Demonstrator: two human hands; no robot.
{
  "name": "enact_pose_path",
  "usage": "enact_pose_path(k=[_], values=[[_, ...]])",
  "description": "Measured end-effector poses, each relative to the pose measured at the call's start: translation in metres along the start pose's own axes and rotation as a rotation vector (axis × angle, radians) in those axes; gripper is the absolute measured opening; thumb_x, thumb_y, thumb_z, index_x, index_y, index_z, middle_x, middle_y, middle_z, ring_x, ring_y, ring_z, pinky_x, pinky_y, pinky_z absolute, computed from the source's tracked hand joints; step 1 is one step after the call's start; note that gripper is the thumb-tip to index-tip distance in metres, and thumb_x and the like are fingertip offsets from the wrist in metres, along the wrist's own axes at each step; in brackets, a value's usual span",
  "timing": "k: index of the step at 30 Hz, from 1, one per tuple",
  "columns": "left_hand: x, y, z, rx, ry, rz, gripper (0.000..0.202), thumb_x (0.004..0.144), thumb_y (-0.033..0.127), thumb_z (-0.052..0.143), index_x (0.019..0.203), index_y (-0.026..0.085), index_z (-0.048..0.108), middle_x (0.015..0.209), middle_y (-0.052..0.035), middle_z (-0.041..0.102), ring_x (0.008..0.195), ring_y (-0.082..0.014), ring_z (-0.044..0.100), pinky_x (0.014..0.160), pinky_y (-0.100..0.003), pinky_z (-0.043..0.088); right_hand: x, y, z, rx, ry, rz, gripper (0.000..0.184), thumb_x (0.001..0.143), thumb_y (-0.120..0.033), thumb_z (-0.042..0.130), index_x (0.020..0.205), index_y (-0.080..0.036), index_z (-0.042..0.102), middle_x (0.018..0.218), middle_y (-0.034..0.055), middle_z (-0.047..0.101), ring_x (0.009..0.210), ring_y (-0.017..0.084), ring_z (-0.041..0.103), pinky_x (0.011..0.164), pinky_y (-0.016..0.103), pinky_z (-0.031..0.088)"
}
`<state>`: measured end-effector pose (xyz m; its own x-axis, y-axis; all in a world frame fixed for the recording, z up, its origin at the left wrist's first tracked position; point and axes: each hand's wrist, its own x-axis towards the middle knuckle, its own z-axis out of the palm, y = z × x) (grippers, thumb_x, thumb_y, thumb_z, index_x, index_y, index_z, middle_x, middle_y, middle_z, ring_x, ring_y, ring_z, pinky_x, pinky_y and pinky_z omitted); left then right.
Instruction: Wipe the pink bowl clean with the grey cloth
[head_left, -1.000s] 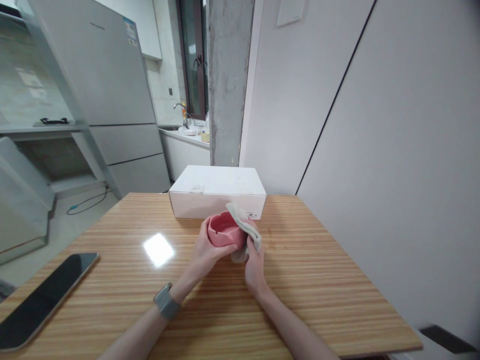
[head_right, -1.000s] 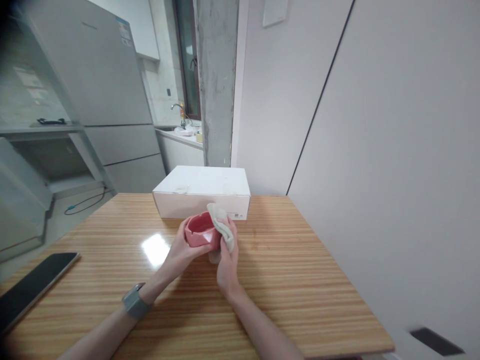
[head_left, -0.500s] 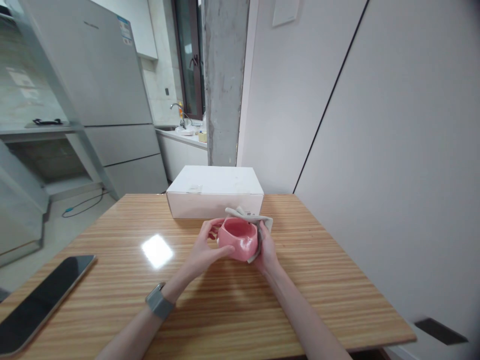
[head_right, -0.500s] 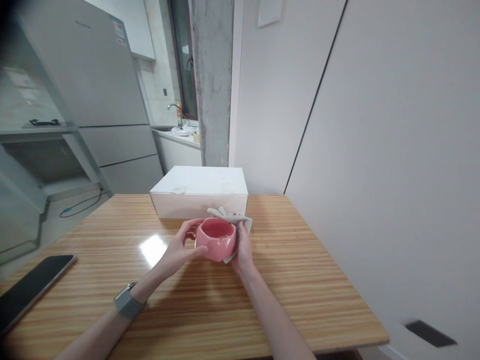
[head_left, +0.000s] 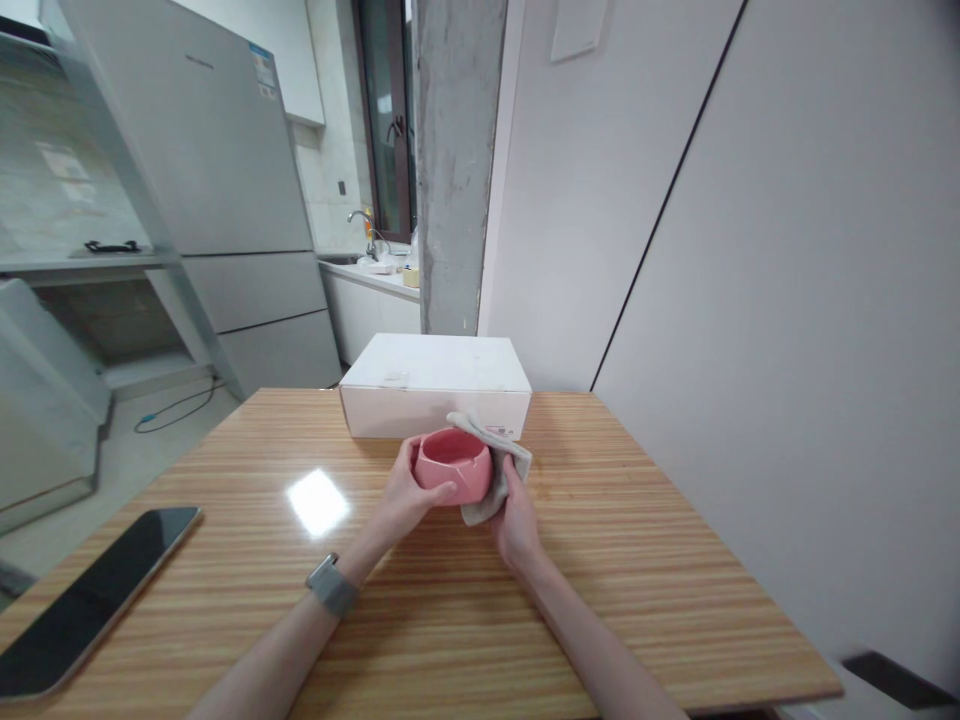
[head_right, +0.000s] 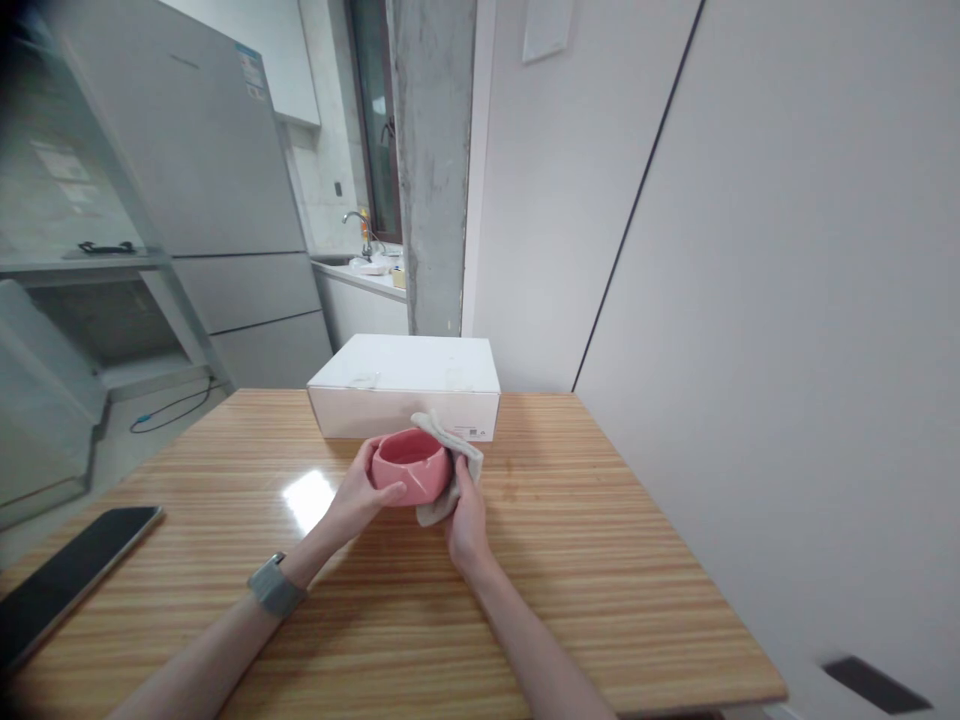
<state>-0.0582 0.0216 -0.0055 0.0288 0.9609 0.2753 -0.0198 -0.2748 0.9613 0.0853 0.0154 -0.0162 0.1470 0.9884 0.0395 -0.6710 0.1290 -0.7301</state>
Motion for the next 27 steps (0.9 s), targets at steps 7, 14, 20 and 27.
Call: enact_pose_path(k=[7,14,20,27], values=[[-0.010,-0.001,0.015,0.011,0.170,-0.099,0.062,0.066,0.039,0.072,0.115,0.018,0.040,0.120,-0.0110,0.055,0.108,-0.0220,0.056,0.094,-0.037,0.044,-0.004,0.008,-0.001,-0.151,-0.024,-0.142,0.034,0.079,-0.039,0.063,0.110,-0.027,0.064,0.121,-0.0034,0.063,0.123,0.014,0.048,0.110,0.031,0.027],[-0.016,0.020,0.014,-0.061,-0.119,-0.062,0.051,0.076,0.038,0.064,0.119,0.017,0.049,0.128,-0.0121,0.054,0.117,-0.0250,0.052,0.100,-0.041,0.039,0.012,-0.016,-0.007,0.061,0.080,0.162,0.034,0.083,-0.049,0.052,0.092,-0.022,0.070,0.097,0.0012,0.073,0.100,0.021,0.064,0.094,0.037,0.046],[-0.011,0.015,0.005,0.055,-0.048,-0.051,0.071,0.053,0.033,0.082,0.112,0.019,0.047,0.120,-0.0118,0.056,0.104,-0.0249,0.057,0.090,-0.039,0.045,0.009,-0.023,-0.005,0.095,-0.114,0.302,0.044,0.083,-0.054,0.048,0.098,-0.017,0.069,0.103,0.0074,0.071,0.103,0.025,0.063,0.092,0.040,0.047],[-0.013,0.017,0.008,-0.137,-0.197,-0.074,0.080,0.050,0.032,0.082,0.121,0.019,0.047,0.124,-0.0102,0.058,0.114,-0.0286,0.053,0.096,-0.039,0.042,0.003,-0.020,0.001,0.109,-0.119,0.330,0.035,0.083,-0.047,0.053,0.097,-0.019,0.068,0.095,0.0048,0.074,0.108,0.025,0.061,0.093,0.040,0.047]])
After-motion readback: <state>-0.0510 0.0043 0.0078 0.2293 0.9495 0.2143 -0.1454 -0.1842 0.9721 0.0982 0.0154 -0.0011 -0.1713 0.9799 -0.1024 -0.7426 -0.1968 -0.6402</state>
